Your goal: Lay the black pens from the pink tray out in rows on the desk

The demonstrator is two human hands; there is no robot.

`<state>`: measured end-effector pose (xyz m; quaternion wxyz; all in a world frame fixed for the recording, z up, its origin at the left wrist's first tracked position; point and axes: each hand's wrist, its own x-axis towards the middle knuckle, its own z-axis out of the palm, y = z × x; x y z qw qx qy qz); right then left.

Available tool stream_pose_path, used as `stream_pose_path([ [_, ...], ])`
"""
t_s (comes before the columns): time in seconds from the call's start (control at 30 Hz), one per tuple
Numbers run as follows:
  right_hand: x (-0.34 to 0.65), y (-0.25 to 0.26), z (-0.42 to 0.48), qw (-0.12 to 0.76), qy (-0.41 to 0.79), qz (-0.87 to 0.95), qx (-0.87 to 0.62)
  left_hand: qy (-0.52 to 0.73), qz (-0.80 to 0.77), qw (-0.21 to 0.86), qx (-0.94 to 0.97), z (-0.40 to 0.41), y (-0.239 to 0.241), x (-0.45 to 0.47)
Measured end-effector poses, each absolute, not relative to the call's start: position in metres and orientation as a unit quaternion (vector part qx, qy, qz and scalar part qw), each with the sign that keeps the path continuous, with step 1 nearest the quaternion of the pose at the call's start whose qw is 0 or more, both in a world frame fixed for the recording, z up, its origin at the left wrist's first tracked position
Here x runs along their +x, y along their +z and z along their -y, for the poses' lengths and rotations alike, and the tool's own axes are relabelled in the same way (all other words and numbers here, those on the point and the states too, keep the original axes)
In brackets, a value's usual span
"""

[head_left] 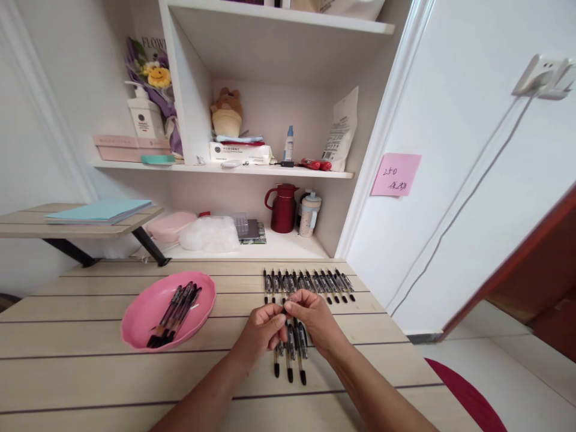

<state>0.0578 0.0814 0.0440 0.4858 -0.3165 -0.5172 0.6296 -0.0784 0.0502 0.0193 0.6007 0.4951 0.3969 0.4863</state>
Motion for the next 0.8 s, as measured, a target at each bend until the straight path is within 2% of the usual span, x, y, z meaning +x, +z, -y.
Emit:
stream_pose_path([
  [0.8,0.0625,0.0444,-0.0852,0.453,0.643,0.535,-0.308,0.483,-0.396,0.608,0.490,-0.0520,0.0150,-0.0773],
])
